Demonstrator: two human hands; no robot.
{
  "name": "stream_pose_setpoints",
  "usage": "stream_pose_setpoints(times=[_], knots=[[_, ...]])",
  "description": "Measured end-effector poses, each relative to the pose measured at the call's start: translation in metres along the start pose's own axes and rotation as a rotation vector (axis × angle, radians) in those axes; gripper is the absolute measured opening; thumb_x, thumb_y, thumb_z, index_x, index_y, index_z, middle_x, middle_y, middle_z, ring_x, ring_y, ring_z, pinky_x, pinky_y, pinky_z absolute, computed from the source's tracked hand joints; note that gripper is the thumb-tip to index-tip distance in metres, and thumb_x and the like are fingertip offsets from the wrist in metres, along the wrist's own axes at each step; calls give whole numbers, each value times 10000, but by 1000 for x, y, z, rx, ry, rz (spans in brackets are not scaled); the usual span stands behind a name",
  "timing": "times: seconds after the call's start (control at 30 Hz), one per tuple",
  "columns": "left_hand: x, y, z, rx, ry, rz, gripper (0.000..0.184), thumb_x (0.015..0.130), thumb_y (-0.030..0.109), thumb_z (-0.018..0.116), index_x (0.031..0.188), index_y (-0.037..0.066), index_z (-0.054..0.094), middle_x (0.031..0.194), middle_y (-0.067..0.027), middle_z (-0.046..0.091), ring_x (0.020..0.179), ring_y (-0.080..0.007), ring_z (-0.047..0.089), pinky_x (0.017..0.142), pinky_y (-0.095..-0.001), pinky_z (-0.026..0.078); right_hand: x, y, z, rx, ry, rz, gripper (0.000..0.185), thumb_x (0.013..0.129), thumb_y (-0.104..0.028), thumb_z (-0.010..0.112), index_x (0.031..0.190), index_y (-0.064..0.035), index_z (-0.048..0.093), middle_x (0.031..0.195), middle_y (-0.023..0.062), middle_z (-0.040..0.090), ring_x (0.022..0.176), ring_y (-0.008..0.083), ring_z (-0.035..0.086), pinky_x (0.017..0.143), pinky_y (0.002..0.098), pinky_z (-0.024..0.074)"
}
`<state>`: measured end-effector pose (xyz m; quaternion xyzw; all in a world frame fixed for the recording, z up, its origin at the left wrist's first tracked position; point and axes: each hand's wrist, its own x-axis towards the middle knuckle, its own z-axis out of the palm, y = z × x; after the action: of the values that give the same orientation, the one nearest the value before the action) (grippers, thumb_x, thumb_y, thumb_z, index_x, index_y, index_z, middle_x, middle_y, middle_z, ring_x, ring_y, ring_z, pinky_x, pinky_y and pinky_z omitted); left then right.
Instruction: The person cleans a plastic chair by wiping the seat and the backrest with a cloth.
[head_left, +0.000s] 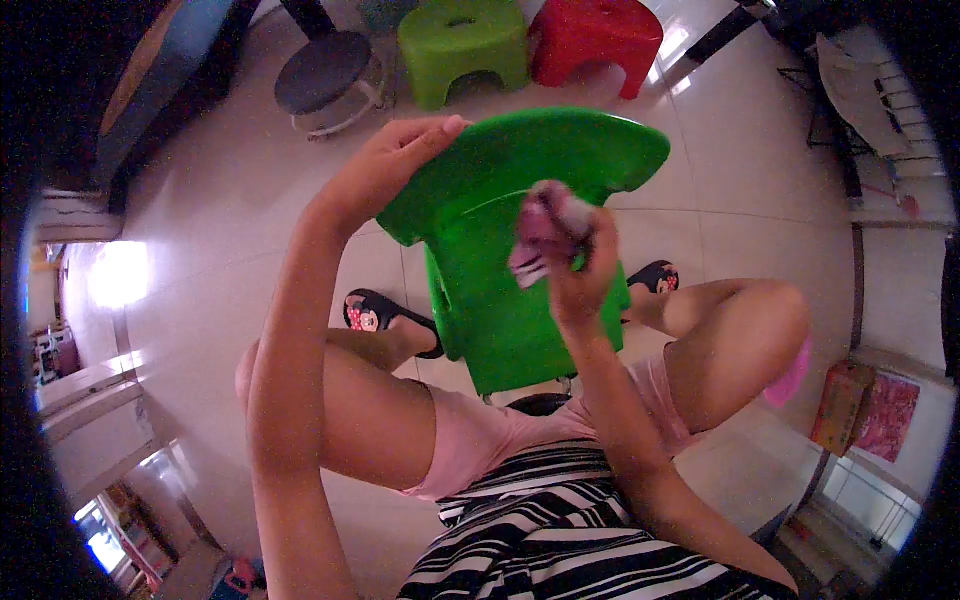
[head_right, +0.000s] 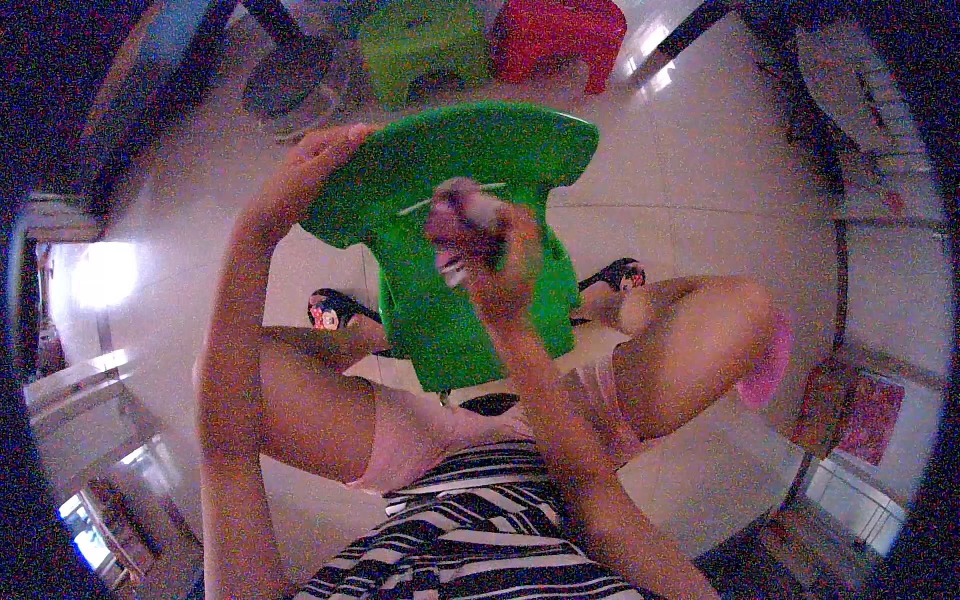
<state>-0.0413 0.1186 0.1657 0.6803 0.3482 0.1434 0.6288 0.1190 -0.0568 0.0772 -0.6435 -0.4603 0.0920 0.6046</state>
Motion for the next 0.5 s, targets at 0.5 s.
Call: stream_pose_setpoints(times=[0.5], knots=[[1,4,-2,-18,-36,-3,460,950,422,494,1160,30,610,962,-15,635,855,-78,558,745,-223,455,56,33,-50,-282,323,-81,297,744,18,609,1020,-4,500,922,61,517,816,148,508,726,284,446]])
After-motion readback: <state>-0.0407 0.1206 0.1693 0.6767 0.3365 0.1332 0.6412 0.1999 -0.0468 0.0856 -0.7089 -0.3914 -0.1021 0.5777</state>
